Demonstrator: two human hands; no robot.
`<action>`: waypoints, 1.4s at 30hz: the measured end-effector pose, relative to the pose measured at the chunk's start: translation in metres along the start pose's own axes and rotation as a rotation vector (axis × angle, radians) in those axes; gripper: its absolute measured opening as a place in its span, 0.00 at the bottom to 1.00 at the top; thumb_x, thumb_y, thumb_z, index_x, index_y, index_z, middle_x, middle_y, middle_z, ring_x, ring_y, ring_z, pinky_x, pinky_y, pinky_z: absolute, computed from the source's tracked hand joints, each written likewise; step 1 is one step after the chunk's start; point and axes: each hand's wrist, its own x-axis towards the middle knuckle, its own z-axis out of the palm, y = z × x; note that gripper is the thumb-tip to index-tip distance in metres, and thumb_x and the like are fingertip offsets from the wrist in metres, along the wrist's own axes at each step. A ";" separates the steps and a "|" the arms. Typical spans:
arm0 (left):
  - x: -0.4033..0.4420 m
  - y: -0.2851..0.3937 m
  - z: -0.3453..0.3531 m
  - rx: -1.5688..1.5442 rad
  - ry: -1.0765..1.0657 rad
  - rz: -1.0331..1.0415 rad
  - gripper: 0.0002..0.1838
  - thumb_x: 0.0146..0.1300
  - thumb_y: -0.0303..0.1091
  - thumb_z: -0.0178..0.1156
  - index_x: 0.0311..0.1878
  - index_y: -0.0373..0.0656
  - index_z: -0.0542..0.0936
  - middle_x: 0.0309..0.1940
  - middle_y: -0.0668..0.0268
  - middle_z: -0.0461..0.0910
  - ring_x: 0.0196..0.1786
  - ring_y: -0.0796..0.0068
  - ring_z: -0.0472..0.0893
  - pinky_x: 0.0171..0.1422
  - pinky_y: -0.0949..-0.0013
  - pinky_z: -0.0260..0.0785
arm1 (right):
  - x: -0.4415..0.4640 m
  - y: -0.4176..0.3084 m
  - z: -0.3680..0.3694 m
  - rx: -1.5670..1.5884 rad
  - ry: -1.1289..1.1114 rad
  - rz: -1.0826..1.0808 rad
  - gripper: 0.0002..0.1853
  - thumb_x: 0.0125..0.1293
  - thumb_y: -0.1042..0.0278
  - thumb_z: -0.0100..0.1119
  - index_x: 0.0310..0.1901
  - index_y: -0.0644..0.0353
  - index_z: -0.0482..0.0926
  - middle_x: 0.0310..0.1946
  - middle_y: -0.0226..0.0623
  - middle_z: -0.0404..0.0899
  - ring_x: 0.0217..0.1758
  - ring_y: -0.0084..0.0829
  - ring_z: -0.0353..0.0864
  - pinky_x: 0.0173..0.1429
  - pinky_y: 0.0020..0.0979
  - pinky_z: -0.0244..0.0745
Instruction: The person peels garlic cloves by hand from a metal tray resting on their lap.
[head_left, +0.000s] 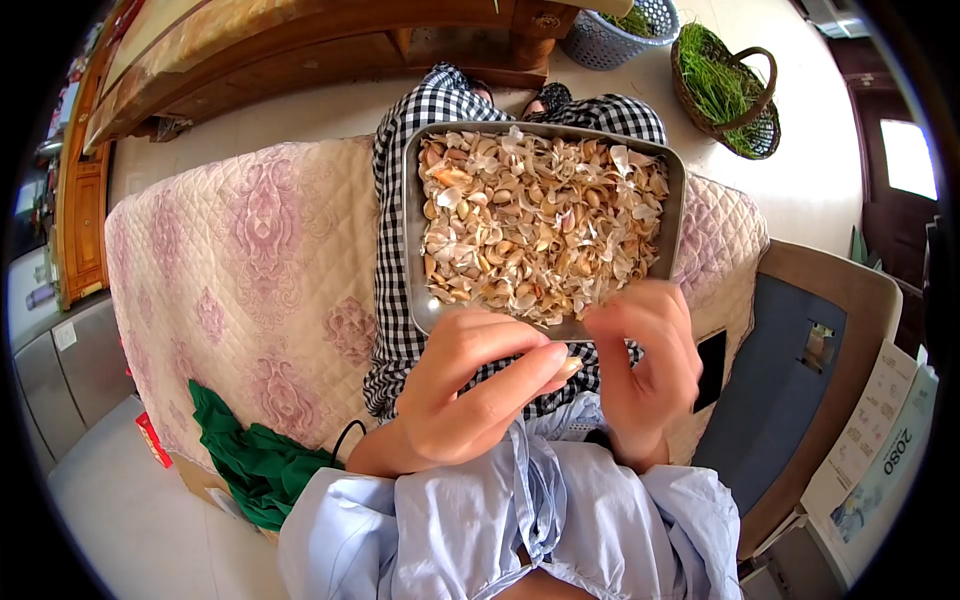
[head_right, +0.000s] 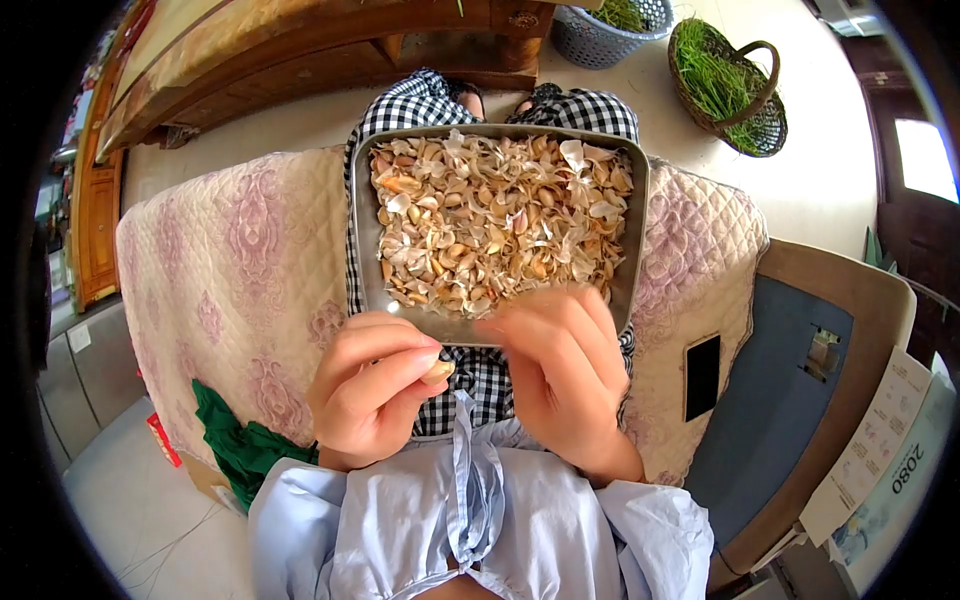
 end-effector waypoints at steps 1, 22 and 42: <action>0.000 0.000 0.000 0.000 0.001 0.000 0.22 0.36 0.19 0.66 0.40 0.36 0.75 0.33 0.60 0.74 0.31 0.68 0.74 0.33 0.72 0.64 | 0.001 0.003 0.003 0.000 0.000 -0.001 0.13 0.38 0.88 0.56 0.29 0.66 0.74 0.24 0.38 0.74 0.26 0.33 0.72 0.29 0.27 0.66; -0.004 -0.001 0.001 0.066 -0.078 0.068 0.18 0.42 0.23 0.61 0.41 0.41 0.76 0.37 0.62 0.72 0.35 0.68 0.72 0.34 0.69 0.61 | -0.006 -0.011 -0.003 0.247 -0.021 0.048 0.13 0.35 0.81 0.62 0.27 0.63 0.72 0.22 0.35 0.73 0.23 0.30 0.70 0.27 0.25 0.63; -0.002 0.000 0.001 0.167 -0.027 0.174 0.17 0.40 0.23 0.63 0.38 0.43 0.77 0.37 0.62 0.73 0.31 0.71 0.73 0.30 0.72 0.59 | -0.004 -0.011 -0.006 0.256 -0.036 -0.028 0.13 0.37 0.80 0.64 0.28 0.62 0.74 0.22 0.33 0.74 0.23 0.28 0.70 0.26 0.25 0.64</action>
